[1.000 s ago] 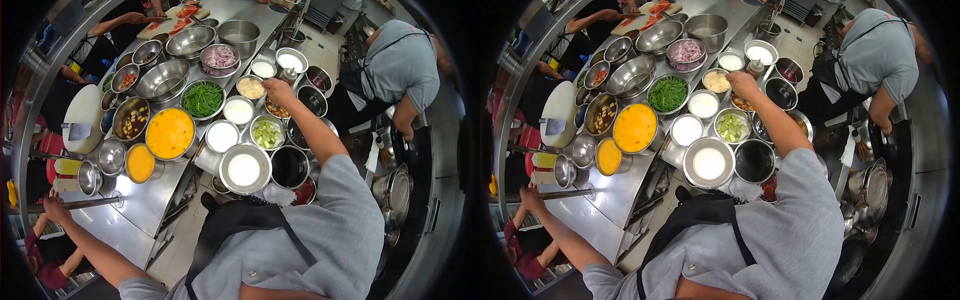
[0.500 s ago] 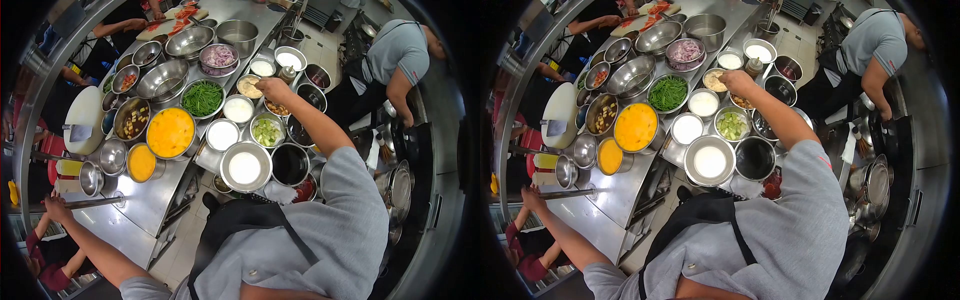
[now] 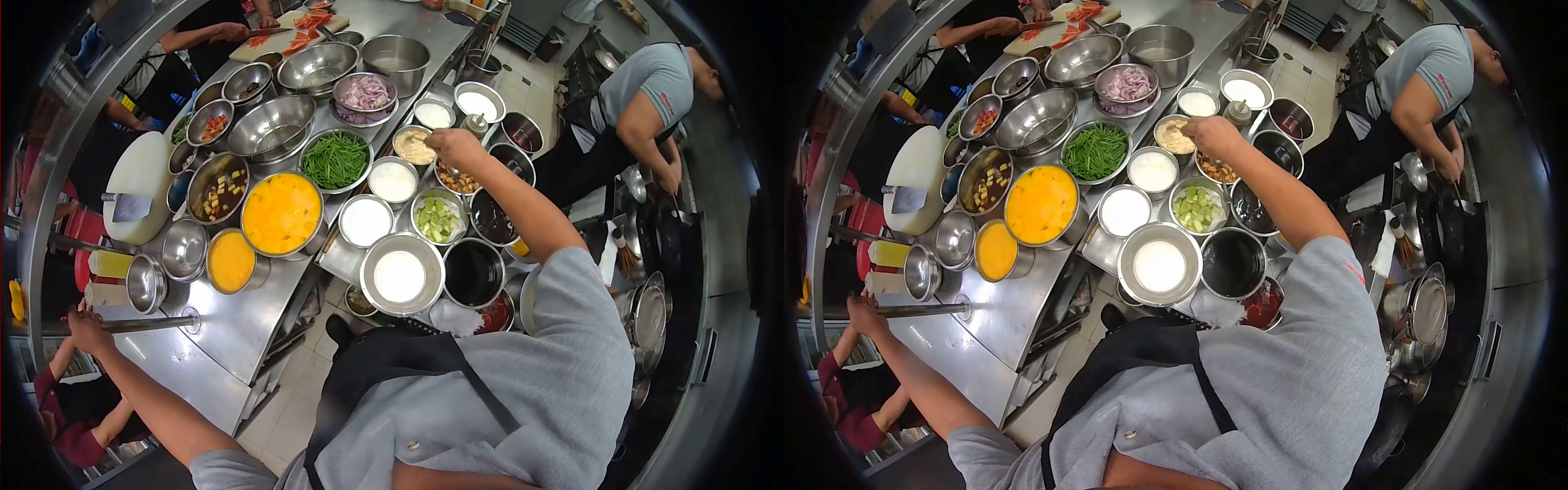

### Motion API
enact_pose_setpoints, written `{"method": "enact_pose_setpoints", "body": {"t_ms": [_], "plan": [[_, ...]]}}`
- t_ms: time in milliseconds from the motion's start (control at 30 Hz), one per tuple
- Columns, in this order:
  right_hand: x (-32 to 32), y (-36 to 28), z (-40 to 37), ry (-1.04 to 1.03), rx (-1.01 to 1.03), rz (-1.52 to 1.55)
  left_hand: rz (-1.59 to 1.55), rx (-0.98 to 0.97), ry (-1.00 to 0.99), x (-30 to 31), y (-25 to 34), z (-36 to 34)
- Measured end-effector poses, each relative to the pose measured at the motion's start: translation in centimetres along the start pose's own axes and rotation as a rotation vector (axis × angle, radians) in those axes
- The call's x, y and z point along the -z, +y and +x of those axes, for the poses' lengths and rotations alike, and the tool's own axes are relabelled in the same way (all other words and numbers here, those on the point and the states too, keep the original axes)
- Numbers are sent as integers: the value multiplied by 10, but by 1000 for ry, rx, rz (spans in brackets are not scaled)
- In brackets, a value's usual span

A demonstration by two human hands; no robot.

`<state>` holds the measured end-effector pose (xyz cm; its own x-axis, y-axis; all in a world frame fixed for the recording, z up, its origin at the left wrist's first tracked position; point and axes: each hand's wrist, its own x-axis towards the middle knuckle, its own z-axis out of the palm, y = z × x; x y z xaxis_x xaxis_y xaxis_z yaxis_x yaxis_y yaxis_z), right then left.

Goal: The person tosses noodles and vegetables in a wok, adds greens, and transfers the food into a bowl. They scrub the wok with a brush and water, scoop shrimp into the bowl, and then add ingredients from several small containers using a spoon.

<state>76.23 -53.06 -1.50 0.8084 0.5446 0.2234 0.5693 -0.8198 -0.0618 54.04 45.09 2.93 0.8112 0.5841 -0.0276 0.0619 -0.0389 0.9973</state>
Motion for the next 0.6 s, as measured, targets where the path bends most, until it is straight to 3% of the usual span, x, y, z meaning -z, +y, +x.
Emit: {"method": "enact_pose_setpoints", "body": {"t_ms": [133,167,267,367,467,600], "plan": [[-12,5,2,83,-111,-9,50,-147,20,3,-13,3],[-15,7,1,100,-35,-4,48,-152,20,4,-13,5],[-22,5,9,14,-47,-25,-34,16,-74,2,0,10],[-17,10,13,65,-33,-2,-52,49,37,-16,6,-4],[-17,16,15,61,-63,-11,34,-38,157,-20,6,-4],[-21,5,8,-26,-115,-130,-81,17,10,-3,-1,5]]}}
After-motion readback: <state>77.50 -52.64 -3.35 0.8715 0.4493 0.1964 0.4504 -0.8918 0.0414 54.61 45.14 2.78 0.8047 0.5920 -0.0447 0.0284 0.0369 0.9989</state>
